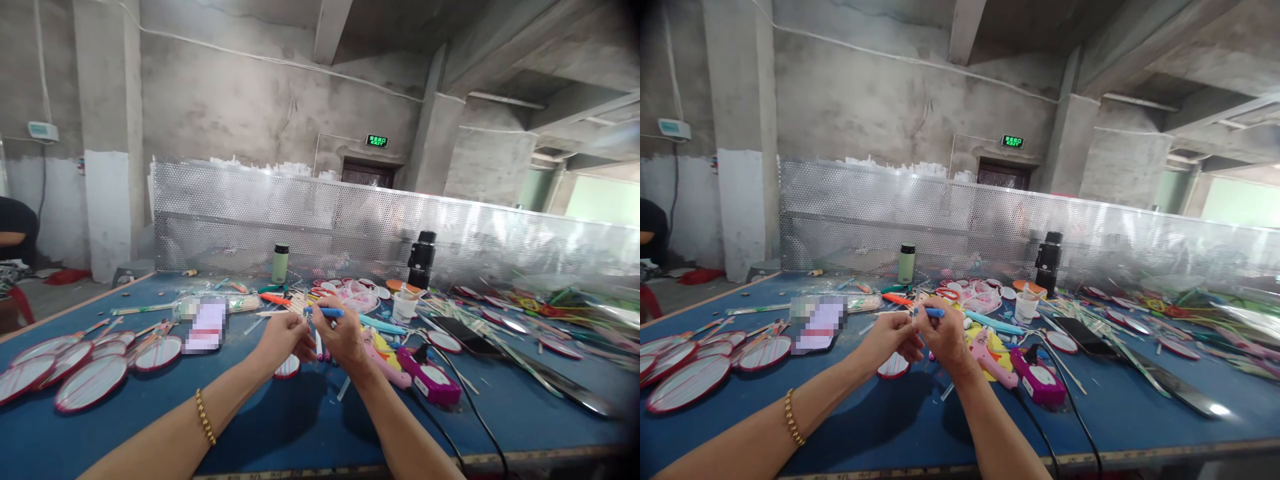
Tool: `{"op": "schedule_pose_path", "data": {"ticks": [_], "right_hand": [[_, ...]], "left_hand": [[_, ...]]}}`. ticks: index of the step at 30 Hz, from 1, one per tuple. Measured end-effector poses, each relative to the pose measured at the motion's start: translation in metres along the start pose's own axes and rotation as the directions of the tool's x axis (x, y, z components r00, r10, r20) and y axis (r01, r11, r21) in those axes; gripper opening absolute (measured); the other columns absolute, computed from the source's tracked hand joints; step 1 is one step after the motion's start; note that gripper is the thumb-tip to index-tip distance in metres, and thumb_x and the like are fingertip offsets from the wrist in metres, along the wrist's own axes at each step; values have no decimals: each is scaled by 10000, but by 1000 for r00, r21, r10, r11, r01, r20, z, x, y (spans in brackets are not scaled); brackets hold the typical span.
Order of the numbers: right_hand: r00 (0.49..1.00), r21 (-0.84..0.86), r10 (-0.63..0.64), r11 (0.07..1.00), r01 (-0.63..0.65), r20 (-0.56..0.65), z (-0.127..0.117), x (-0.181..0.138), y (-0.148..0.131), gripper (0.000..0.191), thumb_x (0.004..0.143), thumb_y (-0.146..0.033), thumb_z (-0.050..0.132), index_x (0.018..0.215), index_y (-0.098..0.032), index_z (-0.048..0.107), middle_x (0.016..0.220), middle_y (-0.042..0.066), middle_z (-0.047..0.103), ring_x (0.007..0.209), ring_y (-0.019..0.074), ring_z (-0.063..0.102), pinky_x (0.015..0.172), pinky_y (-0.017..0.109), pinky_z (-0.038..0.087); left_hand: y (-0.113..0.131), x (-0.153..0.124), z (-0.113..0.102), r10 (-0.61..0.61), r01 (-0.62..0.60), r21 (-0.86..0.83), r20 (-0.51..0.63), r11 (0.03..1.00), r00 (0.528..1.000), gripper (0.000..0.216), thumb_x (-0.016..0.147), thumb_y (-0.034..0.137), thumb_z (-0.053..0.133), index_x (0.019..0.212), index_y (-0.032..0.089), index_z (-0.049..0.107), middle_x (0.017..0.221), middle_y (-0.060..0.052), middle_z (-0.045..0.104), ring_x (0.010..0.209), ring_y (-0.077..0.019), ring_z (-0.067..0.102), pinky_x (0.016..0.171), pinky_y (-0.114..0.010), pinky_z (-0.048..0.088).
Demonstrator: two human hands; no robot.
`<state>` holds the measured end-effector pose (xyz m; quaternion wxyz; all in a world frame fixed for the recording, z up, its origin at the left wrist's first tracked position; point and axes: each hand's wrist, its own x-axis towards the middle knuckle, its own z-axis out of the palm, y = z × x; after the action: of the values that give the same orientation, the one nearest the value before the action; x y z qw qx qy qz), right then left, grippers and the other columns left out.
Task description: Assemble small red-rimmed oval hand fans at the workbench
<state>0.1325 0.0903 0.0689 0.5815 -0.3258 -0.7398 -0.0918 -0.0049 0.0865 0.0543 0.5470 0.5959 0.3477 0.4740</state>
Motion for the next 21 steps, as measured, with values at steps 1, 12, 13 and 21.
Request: {"op": "schedule_pose_path", "data": {"ticks": [1, 12, 13, 21], "right_hand": [[1000, 0, 0, 1000, 0, 11, 0, 0, 0, 152, 854, -224, 521, 720, -194, 587, 609, -29, 545, 504, 89, 457, 517, 214, 376], [1000, 12, 9, 1000, -9, 10, 0, 0, 1, 153, 854, -232, 517, 725, -192, 588, 629, -18, 569, 519, 96, 473, 527, 221, 391], [1000, 10, 8, 1000, -8, -8, 0, 0, 1, 149, 852, -231, 516, 728, -192, 589, 626, -19, 570, 515, 97, 473, 526, 221, 395], [998, -5, -5, 1000, 5, -70, -1, 2, 0, 165, 850, -231, 510, 711, -192, 589, 618, -8, 580, 511, 104, 473, 508, 228, 392]], "left_hand": [[0, 0, 0, -1, 1, -1, 1, 1000, 1000, 213, 764, 296, 625, 664, 172, 483, 577, -50, 683, 466, -193, 675, 450, -275, 526], [0, 0, 0, 3, -2, -16, 2, 1000, 1000, 240, 750, 325, 651, 669, 167, 489, 574, -50, 682, 464, -190, 675, 441, -260, 521], [0, 0, 0, 5, -5, -18, 4, 1000, 1000, 248, 747, 332, 658, 670, 167, 490, 578, -52, 683, 467, -191, 677, 442, -259, 521], [-1, 1, -1, 7, -6, -40, 14, 999, 1000, 230, 747, 319, 650, 674, 163, 496, 582, -50, 682, 468, -193, 679, 432, -255, 515]]}}
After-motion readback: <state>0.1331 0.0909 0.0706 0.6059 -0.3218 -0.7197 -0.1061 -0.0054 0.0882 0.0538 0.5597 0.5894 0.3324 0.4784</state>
